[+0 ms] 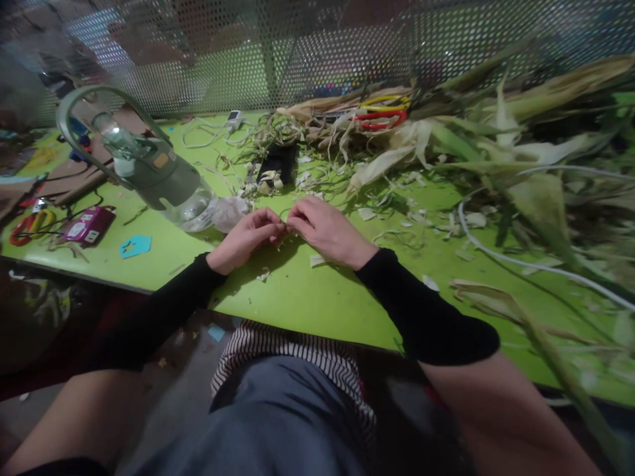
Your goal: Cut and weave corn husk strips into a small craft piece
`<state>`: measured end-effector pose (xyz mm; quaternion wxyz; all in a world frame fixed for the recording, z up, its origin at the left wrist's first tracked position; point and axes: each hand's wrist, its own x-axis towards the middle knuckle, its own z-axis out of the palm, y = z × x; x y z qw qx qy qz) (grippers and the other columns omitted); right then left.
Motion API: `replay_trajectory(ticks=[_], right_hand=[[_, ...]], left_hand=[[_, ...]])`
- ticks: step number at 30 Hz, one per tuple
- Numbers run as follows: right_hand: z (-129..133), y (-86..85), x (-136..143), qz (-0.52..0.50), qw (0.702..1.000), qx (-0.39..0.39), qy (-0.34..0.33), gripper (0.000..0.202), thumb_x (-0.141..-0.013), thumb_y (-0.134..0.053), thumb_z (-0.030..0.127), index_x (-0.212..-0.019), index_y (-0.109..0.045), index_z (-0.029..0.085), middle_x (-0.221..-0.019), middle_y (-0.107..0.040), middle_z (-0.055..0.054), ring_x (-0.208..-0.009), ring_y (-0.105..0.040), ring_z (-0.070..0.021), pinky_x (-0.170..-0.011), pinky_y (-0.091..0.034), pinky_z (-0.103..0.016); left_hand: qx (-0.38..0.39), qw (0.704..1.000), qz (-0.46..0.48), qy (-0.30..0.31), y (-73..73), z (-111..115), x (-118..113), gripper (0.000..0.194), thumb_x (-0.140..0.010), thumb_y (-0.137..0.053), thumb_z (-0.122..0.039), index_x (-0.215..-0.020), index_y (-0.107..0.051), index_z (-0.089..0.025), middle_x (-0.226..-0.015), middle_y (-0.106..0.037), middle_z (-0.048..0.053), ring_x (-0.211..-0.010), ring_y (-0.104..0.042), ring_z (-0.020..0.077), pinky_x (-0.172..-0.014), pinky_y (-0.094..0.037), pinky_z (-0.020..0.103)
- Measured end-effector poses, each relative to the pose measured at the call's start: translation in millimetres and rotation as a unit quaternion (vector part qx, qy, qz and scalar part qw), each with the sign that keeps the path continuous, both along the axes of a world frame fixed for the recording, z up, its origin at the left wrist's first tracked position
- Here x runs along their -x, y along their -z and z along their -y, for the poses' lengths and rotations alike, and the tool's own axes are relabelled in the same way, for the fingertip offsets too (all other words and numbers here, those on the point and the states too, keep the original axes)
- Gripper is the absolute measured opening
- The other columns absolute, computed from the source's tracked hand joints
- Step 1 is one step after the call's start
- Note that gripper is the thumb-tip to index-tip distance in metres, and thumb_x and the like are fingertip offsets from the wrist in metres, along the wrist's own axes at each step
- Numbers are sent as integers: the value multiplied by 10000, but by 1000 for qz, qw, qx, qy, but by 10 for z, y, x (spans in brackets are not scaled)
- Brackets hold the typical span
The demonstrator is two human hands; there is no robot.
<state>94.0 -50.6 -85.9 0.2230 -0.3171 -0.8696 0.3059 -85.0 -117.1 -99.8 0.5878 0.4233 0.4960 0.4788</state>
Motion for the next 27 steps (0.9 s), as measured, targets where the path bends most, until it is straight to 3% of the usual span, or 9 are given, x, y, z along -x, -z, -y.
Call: replay_trajectory(ticks=[7,12,16,27], right_hand=[[-12,-10,-8,-16,999,22,-17,257,-977,-549,413,-793,-564,234,-852,-587,-60,-782,-518,-231,-723,-375,-381],[-1,-36,-20,1,1000,14,-15,216,-944,-579,383,-796,-568,226,-857,-586,-61,-783,-525,-227,-714,-375,-373],[6,-27,-20,1,1000,0,-15,224,-946,-580,392,-807,-591,216,-860,-606,-64,-781,-538,-219,-707,-393,-364],[9,23,-13,-21,1000,-8,0,207,-933,-607,351,-916,-738,192,-952,-721,-92,-869,-627,-242,-780,-455,-385]], left_hand=[[30,999,28,-20,24,-21,42,184,-847,-686,-92,-755,-543,-163,-617,-589,-52,-568,-511,55,-588,-355,215],[20,999,26,-16,42,-37,44,201,-783,-738,-62,-817,-562,-154,-664,-608,-60,-599,-550,48,-646,-421,212],[7,1000,10,-20,31,-31,34,196,-826,-704,-49,-855,-545,-159,-653,-576,-77,-580,-532,44,-633,-414,208],[-111,992,-60,-26,90,-40,48,213,-881,-637,-29,-930,-499,-184,-840,-575,-42,-766,-568,57,-736,-469,200]])
